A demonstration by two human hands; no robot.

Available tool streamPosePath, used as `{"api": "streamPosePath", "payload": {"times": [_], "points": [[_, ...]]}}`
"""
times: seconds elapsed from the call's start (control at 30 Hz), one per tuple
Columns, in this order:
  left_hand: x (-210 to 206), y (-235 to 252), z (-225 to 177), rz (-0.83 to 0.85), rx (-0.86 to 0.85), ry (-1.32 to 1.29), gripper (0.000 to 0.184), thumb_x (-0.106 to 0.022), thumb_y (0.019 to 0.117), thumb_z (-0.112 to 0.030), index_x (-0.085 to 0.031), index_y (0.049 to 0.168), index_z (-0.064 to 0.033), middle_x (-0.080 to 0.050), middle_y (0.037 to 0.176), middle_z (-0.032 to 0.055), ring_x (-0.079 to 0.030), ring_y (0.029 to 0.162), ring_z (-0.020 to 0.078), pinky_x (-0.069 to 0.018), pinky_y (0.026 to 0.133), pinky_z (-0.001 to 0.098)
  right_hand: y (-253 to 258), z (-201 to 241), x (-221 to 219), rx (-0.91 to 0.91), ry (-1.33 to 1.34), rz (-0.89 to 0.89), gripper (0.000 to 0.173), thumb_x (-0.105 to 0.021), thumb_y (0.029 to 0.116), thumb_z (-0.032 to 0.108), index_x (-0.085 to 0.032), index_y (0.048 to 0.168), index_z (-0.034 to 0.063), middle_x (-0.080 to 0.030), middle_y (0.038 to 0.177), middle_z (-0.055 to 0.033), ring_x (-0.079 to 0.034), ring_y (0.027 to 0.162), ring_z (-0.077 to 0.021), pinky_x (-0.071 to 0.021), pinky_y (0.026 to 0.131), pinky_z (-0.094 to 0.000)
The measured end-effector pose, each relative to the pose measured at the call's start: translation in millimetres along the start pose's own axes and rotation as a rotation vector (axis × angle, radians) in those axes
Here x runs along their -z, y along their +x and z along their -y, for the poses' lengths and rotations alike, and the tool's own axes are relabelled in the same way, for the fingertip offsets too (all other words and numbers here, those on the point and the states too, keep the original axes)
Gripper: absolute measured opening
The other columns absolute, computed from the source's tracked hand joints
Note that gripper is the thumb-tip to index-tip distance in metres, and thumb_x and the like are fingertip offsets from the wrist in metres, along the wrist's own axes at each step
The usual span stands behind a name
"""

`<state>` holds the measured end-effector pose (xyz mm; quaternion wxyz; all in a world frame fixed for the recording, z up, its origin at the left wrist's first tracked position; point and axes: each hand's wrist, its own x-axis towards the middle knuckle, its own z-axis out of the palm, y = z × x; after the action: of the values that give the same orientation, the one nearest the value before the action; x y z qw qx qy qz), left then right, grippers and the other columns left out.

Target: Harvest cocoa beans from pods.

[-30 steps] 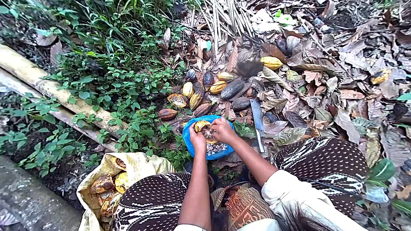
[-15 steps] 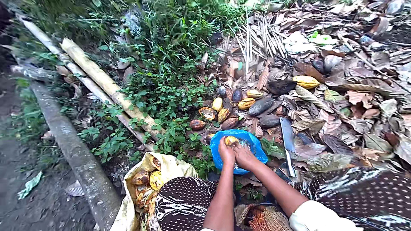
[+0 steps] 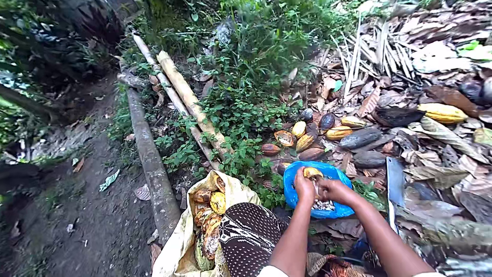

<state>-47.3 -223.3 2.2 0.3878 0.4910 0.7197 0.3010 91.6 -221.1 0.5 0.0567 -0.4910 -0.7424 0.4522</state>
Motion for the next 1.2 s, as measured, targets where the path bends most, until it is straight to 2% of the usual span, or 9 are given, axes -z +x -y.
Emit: {"api": "streamPosePath", "payload": {"times": [0.2, 0.37, 0.47, 0.77, 0.87, 0.97, 1.07, 1.13, 1.2], "points": [[-1.9, 5.0, 13.8, -0.096, -0.034, 0.043, 0.045, -0.048, 0.1026, -0.001, -0.049, 0.147, -0.0033, -0.061, 0.136, 0.0254, -0.060, 0.124, 0.0414, -0.0478, 0.104, 0.0593, 2.6, -39.3, -9.7, -0.111, 0.103, -0.289, 0.021, -0.067, 0.0968, 0.011, -0.071, 0.104, -0.0085, -0.070, 0.104, -0.0277, -0.068, 0.103, -0.0438, -0.0499, 0.095, -0.0627], [6.3, 10.7, -6.9, -0.190, -0.027, -0.162, 0.049, -0.046, 0.0979, 0.006, -0.050, 0.146, -0.0024, -0.060, 0.138, 0.0207, -0.059, 0.127, 0.0309, -0.0481, 0.106, 0.0482, 6.7, -54.3, -20.5, -0.151, 0.181, -0.260, 0.029, -0.052, 0.0993, -0.002, -0.073, 0.120, -0.0012, -0.070, 0.123, -0.0229, -0.064, 0.121, -0.0399, -0.0449, 0.108, -0.0591], [20.0, 5.2, -26.1, -0.198, -0.082, -0.320, 0.050, -0.047, 0.0958, 0.008, -0.051, 0.145, -0.0011, -0.062, 0.132, 0.0202, -0.061, 0.119, 0.0261, -0.0502, 0.101, 0.0417, 6.1, -46.3, -17.4, -0.264, 0.260, -0.441, 0.029, -0.050, 0.0987, -0.005, -0.074, 0.114, -0.0014, -0.072, 0.117, -0.0236, -0.066, 0.116, -0.0413, -0.0470, 0.104, -0.0611], [158.7, -70.0, -109.4, -0.069, -0.270, -0.689, 0.044, -0.050, 0.0961, 0.009, -0.051, 0.138, -0.0040, -0.065, 0.113, 0.0060, -0.068, 0.093, 0.0150, -0.0600, 0.075, 0.0323, 7.9, -19.7, -36.6, -0.295, 0.324, -0.532, 0.023, -0.053, 0.0978, -0.003, -0.068, 0.114, -0.0065, -0.065, 0.121, -0.0272, -0.061, 0.119, -0.0404, -0.0467, 0.104, -0.0562], [231.0, -87.5, -89.5, -0.164, -0.381, -0.610, 0.028, -0.046, 0.0980, 0.005, -0.055, 0.120, -0.0116, -0.065, 0.092, -0.0054, -0.060, 0.071, 0.0046, -0.0549, 0.064, 0.0228, 9.4, -17.2, -38.7, -0.280, 0.284, -0.459, 0.023, -0.052, 0.0981, -0.004, -0.070, 0.113, -0.0057, -0.065, 0.125, -0.0273, -0.060, 0.122, -0.0413, -0.0444, 0.106, -0.0577], [305.0, -104.4, -45.2, -0.263, -0.367, -0.547, 0.024, -0.036, 0.1064, -0.009, -0.051, 0.125, -0.0115, -0.068, 0.108, 0.0048, -0.069, 0.092, 0.0198, -0.0613, 0.079, 0.0397, 11.3, -24.0, -40.3, -0.260, 0.274, -0.420, 0.022, -0.053, 0.0997, -0.001, -0.068, 0.115, -0.0074, -0.066, 0.121, -0.0290, -0.062, 0.117, -0.0427, -0.0469, 0.103, -0.0594], [337.2, -129.5, 2.5, -0.449, -0.258, -0.162, 0.032, -0.046, 0.1006, -0.004, -0.050, 0.129, -0.0179, -0.064, 0.098, -0.0123, -0.062, 0.073, -0.0018, -0.0559, 0.065, 0.0195, 11.8, -29.1, -41.9, -0.284, 0.296, -0.403, 0.022, -0.053, 0.1013, 0.002, -0.067, 0.116, -0.0072, -0.067, 0.117, -0.0287, -0.065, 0.111, -0.0423, -0.0495, 0.099, -0.0598], [342.3, -136.4, 48.0, -0.526, -0.113, -0.025, 0.041, -0.053, 0.0962, -0.002, -0.052, 0.136, -0.0121, -0.062, 0.101, -0.0043, -0.059, 0.070, 0.0012, -0.0541, 0.061, 0.0233, 12.3, -30.6, -43.3, -0.289, 0.300, -0.383, 0.022, -0.054, 0.1028, 0.005, -0.066, 0.117, -0.0075, -0.067, 0.115, -0.0290, -0.066, 0.108, -0.0426, -0.0500, 0.098, -0.0605], [337.9, -134.7, 90.2, -0.591, 0.031, 0.071, 0.041, -0.054, 0.0971, -0.001, -0.054, 0.138, -0.0075, -0.065, 0.116, 0.0081, -0.064, 0.088, 0.0121, -0.0569, 0.077, 0.0358, 12.9, -31.6, -45.4, -0.288, 0.304, -0.355, 0.022, -0.053, 0.1030, 0.004, -0.066, 0.117, -0.0076, -0.067, 0.114, -0.0285, -0.067, 0.105, -0.0417, -0.0510, 0.096, -0.0596]]}}
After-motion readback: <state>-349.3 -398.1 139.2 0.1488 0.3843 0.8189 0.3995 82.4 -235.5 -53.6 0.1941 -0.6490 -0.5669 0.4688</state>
